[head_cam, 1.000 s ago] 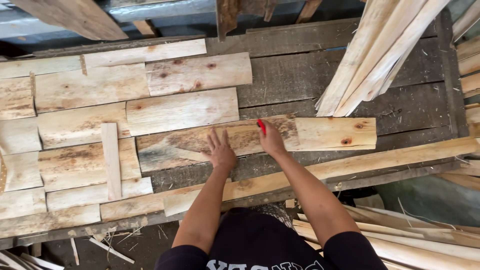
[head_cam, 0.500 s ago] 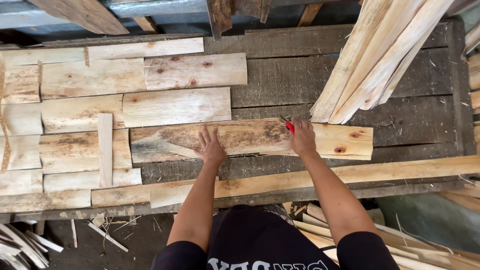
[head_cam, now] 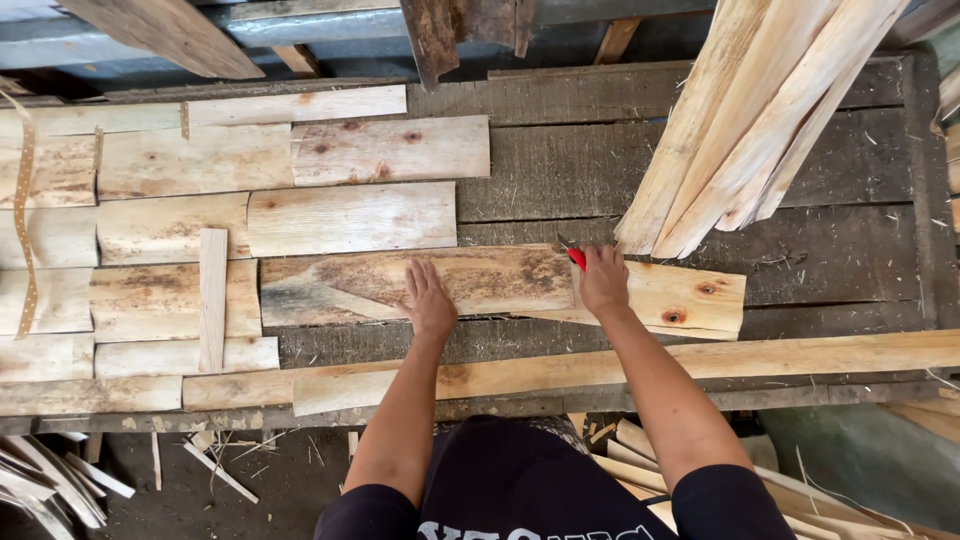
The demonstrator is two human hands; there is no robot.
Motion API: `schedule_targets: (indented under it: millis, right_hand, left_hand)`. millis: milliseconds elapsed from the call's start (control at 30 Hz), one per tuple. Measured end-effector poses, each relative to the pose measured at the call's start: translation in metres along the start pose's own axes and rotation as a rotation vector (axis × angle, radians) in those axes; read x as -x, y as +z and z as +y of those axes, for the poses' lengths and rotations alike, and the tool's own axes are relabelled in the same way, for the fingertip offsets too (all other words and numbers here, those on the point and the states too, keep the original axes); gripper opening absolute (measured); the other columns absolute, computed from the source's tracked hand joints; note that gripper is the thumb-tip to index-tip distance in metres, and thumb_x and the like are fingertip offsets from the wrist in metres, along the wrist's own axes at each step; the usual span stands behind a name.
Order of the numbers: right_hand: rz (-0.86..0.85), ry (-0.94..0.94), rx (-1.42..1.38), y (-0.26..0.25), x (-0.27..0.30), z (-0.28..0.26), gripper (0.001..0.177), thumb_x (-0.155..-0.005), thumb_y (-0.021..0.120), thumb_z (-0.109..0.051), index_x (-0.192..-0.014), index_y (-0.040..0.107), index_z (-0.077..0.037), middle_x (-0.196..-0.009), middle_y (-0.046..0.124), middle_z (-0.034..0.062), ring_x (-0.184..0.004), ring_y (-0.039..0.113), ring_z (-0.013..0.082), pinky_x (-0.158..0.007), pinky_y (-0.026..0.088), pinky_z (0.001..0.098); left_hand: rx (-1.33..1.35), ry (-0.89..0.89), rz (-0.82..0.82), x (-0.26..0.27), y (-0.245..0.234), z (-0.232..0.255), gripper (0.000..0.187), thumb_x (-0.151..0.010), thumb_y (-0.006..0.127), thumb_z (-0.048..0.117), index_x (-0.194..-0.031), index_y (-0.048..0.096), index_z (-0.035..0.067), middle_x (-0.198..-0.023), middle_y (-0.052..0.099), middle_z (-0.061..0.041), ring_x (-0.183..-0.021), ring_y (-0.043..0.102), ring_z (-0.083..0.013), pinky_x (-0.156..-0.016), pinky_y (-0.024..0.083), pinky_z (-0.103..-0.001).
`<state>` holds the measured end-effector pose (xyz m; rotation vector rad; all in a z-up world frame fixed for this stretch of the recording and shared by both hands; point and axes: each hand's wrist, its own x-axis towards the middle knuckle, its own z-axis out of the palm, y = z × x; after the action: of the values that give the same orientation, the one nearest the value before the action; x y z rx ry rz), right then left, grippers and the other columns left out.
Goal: Shave or score thin pieces of wood with a utility knife to fit them together.
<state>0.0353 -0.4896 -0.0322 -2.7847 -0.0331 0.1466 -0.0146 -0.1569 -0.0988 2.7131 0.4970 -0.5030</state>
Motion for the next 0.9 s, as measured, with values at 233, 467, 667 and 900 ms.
schedule_targets:
  millis: [233,467,667,900]
  right_hand:
    - [-0.066,0.030,-0.003,-0.001,-0.003,0.001,0.045,-0.091,0.067,-0.014,-0.136,0.059,-0.015,-0.126,0.054,0.0138,-0.121,0.049,0.0386,-0.100,0.042,0.0537]
    - [-0.117,0.027,0.043,-0.010,-0.009,0.000,0.033,-0.095,0.066,-0.018,-0.127,0.059,-0.013,-0.122,0.054,0.0143,-0.120,0.050,0.0376,-0.104,0.039,0.0520]
    - [-0.077,-0.040,0.074,-0.009,-0.004,0.005,0.033,-0.093,0.066,-0.020,-0.124,0.059,-0.011,-0.121,0.054,0.0156,-0.121,0.051,0.0389,-0.102,0.041,0.0513]
    - [-0.116,-0.040,0.077,-0.015,-0.012,0.011,0.031,-0.095,0.065,-0.022,-0.124,0.059,-0.010,-0.121,0.056,0.0159,-0.119,0.052,0.0377,-0.103,0.041,0.0519]
  left_hand:
    - [-0.085,0.005,-0.221,0.051,-0.075,0.084,0.082,-0.102,0.055,0.039,-0.166,0.004,0.031,-0.172,-0.014,-0.010,-0.158,-0.011,-0.0344,-0.112,0.006,-0.083]
    - [-0.072,0.004,-0.200,0.047,-0.057,0.086,0.097,-0.095,0.062,0.055,-0.166,0.000,0.031,-0.172,-0.019,-0.011,-0.158,-0.017,-0.0357,-0.111,0.006,-0.084]
    - [-0.036,0.028,-0.180,0.049,-0.054,0.081,0.095,-0.096,0.062,0.050,-0.166,0.001,0.030,-0.172,-0.020,-0.011,-0.157,-0.017,-0.0373,-0.111,0.007,-0.084]
    - [-0.028,0.026,-0.159,0.051,-0.055,0.083,0.095,-0.096,0.062,0.052,-0.166,0.002,0.030,-0.172,-0.018,-0.011,-0.158,-0.016,-0.0371,-0.111,0.008,-0.085]
